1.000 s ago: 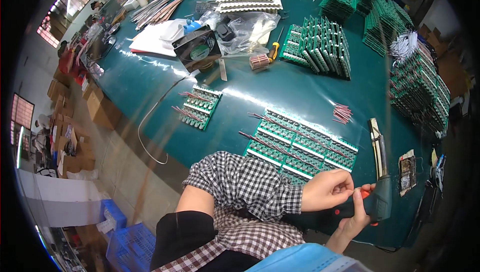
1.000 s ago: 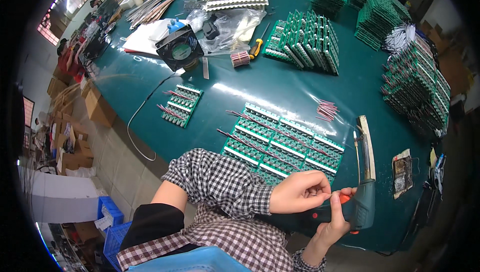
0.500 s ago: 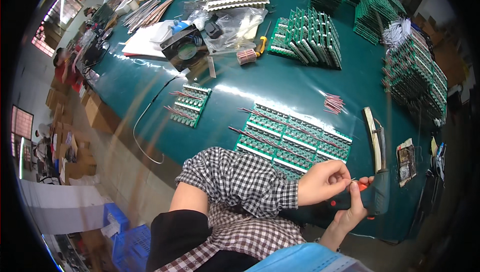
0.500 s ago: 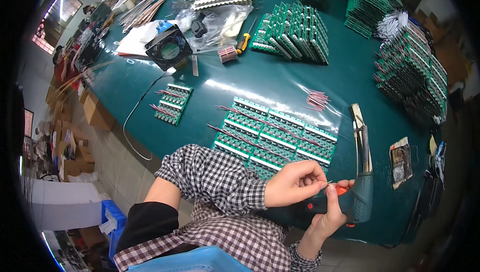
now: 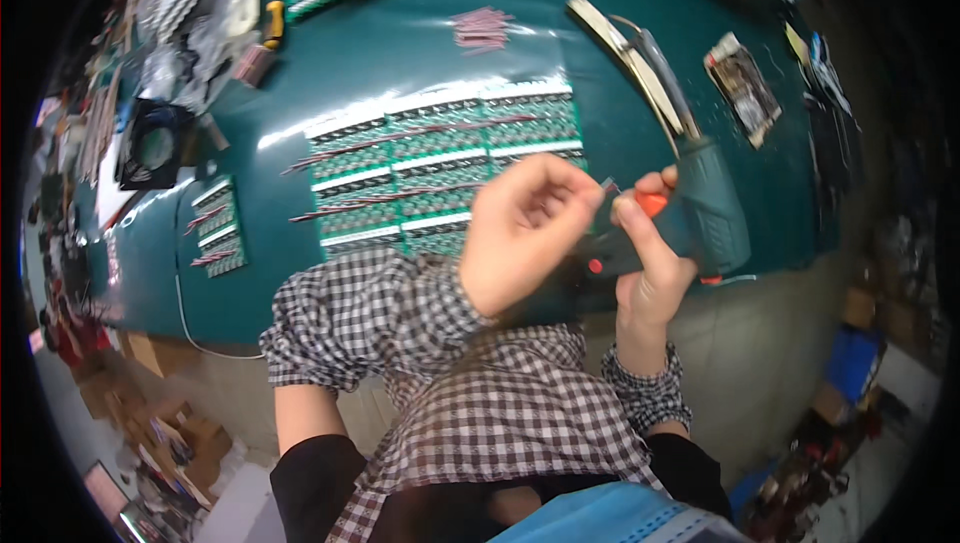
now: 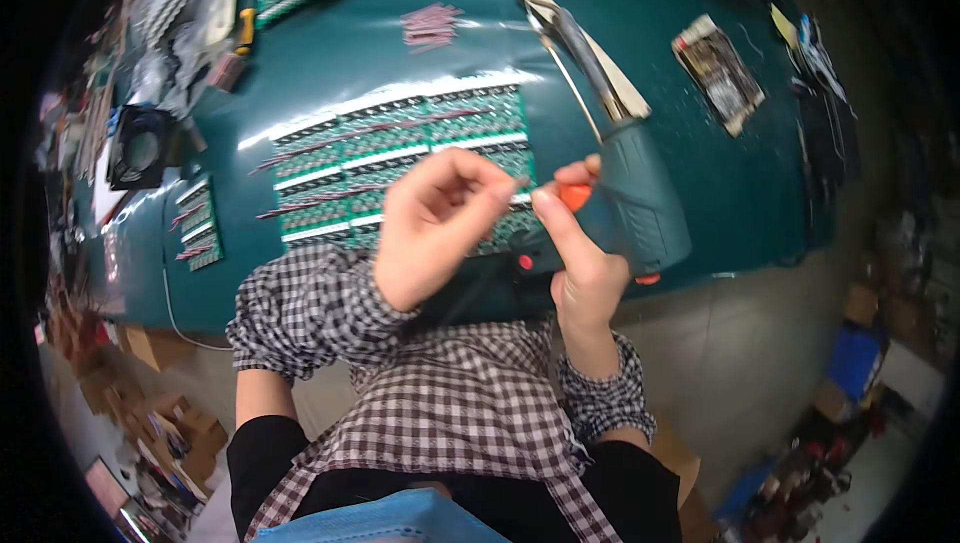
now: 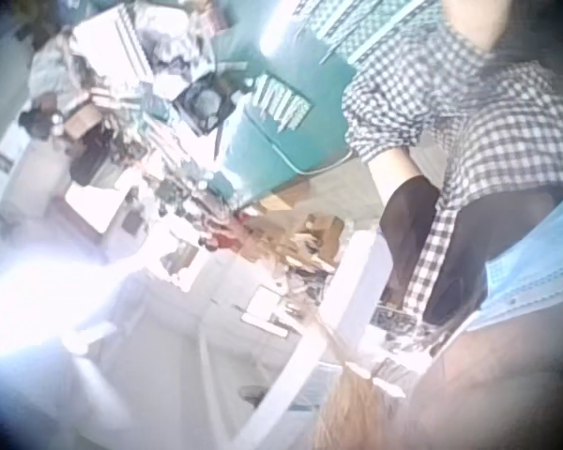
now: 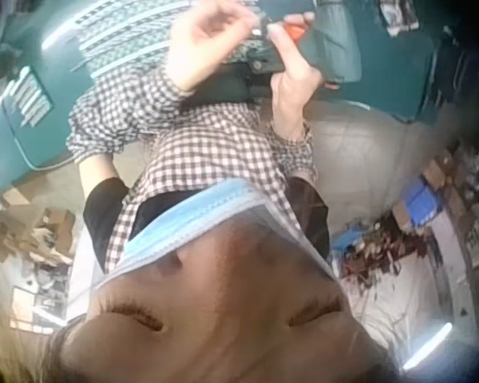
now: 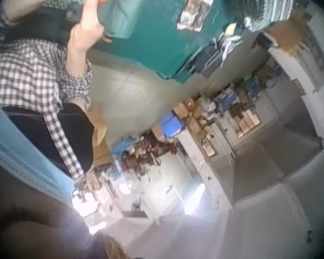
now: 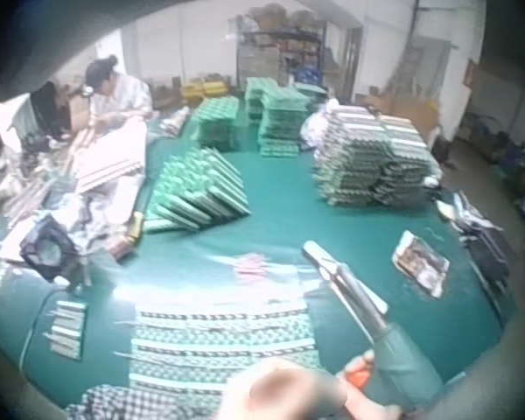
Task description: The person uses a soldering iron to attach red and white wires to green circuit boards. They repeatedly pick up wires, position them on the board, and apply the soldering iron to secure the connections. The person works on multiple boards, moving them around the table as they progress.
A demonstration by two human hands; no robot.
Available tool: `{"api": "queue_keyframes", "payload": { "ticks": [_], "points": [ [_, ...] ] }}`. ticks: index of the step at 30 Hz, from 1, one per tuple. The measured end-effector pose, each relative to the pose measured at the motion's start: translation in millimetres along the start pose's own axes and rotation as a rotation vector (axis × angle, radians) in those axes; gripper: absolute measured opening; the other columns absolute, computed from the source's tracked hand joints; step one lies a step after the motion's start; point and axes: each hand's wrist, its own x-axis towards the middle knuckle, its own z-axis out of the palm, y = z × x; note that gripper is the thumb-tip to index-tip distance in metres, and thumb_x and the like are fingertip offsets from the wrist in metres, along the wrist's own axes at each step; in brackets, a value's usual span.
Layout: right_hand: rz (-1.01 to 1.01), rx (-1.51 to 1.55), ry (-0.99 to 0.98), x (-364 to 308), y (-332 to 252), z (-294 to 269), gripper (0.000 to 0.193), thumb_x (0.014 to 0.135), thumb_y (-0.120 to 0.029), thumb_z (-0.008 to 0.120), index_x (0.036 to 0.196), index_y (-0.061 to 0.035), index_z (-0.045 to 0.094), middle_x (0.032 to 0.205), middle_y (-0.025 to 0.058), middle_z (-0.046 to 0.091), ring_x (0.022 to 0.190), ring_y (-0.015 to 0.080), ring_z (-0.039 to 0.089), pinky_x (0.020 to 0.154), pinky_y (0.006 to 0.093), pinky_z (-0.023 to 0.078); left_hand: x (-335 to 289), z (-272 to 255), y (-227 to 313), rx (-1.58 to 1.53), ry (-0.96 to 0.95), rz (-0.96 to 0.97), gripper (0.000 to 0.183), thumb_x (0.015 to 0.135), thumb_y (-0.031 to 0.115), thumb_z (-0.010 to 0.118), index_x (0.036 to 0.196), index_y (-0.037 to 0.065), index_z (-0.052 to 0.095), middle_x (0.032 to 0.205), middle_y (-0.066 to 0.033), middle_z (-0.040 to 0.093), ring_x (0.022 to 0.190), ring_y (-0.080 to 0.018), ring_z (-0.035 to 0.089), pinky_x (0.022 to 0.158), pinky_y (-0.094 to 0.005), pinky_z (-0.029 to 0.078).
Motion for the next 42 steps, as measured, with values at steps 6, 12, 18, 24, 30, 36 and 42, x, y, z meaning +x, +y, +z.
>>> {"api": "queue_keyframes", "payload": {
  "ticks": [6, 12, 18, 24, 30, 36, 42],
  "points": [
    [0.075, 0.116, -0.014, 9, -1, -38, 0.027, 0.086, -0.003, 0.054, 0.112, 0.0015, 0.049, 0.093, 0.0114, 0.057, 0.075, 0.0187, 0.061, 0.063, 0.0288, 0.05, 12, -13, -3, 0.103, -0.059, -0.041, 0.01, 0.085, 0.006, 0.064, 0.091, -0.001, 0.06, 0.08, 0.0013, 0.06, 0.068, -0.0019, 0.052, 0.058, -0.0156, 0.04],
    [0.133, 0.112, -0.18, 13, -8, -93, 0.044, 0.093, -0.029, 0.051, 0.117, 0.0064, 0.046, 0.1, 0.0184, 0.058, 0.086, 0.0284, 0.065, 0.067, 0.0348, 0.059, 25, -38, 12, 0.297, -0.152, -0.121, 0.009, 0.085, 0.006, 0.063, 0.09, -0.001, 0.059, 0.081, 0.002, 0.059, 0.071, -0.0019, 0.052, 0.063, -0.0165, 0.041],
    [0.104, -0.125, -0.11, 1, -18, -112, 0.05, 0.088, -0.028, 0.058, 0.117, 0.0105, 0.047, 0.099, 0.0199, 0.06, 0.093, 0.0335, 0.063, 0.071, 0.0389, 0.059, 41, -51, 18, 0.571, -0.234, -0.182, 0.008, 0.085, 0.005, 0.061, 0.088, -0.002, 0.059, 0.076, 0.0027, 0.059, 0.066, -0.0008, 0.049, 0.059, -0.0159, 0.04],
    [0.094, -0.191, -0.044, -7, -17, -120, 0.052, 0.086, -0.027, 0.06, 0.116, 0.0124, 0.048, 0.093, 0.0211, 0.062, 0.086, 0.0339, 0.064, 0.067, 0.0386, 0.06, 53, -44, 11, 0.649, -0.247, -0.069, 0.005, 0.082, 0.004, 0.059, 0.083, -0.001, 0.059, 0.073, 0.0031, 0.057, 0.062, -0.0007, 0.047, 0.056, -0.0166, 0.039],
    [0.136, -0.154, -0.016, -6, -17, -123, 0.052, 0.086, -0.028, 0.061, 0.116, 0.0128, 0.048, 0.092, 0.0208, 0.062, 0.085, 0.0326, 0.065, 0.067, 0.0384, 0.06, 41, -14, -6, 0.8, -0.304, 0.165, 0.005, 0.078, 0.004, 0.062, 0.081, 0.004, 0.058, 0.072, -0.0026, 0.056, 0.06, -0.0106, 0.054, 0.055, -0.0242, 0.044],
    [0.14, -0.157, 0.011, -10, -15, -127, 0.053, 0.085, -0.028, 0.061, 0.116, 0.0129, 0.048, 0.091, 0.0207, 0.062, 0.083, 0.0318, 0.065, 0.065, 0.0377, 0.059, 41, -32, -29, 1.148, -0.163, 0.334, 0.007, 0.076, 0.003, 0.061, 0.081, 0.005, 0.056, 0.074, -0.0093, 0.057, 0.064, -0.0242, 0.059, 0.056, -0.0329, 0.047],
    [0.165, -0.184, 0.02, -8, -19, -127, 0.052, 0.085, -0.028, 0.061, 0.115, 0.0131, 0.049, 0.089, 0.0193, 0.062, 0.081, 0.0307, 0.066, 0.064, 0.0367, 0.059, 45, -36, -22, 0.978, -0.174, 0.183, 0.007, 0.075, 0.004, 0.062, 0.079, 0.004, 0.056, 0.071, -0.006, 0.056, 0.058, -0.018, 0.053, 0.052, -0.0292, 0.043]
  ]
}}
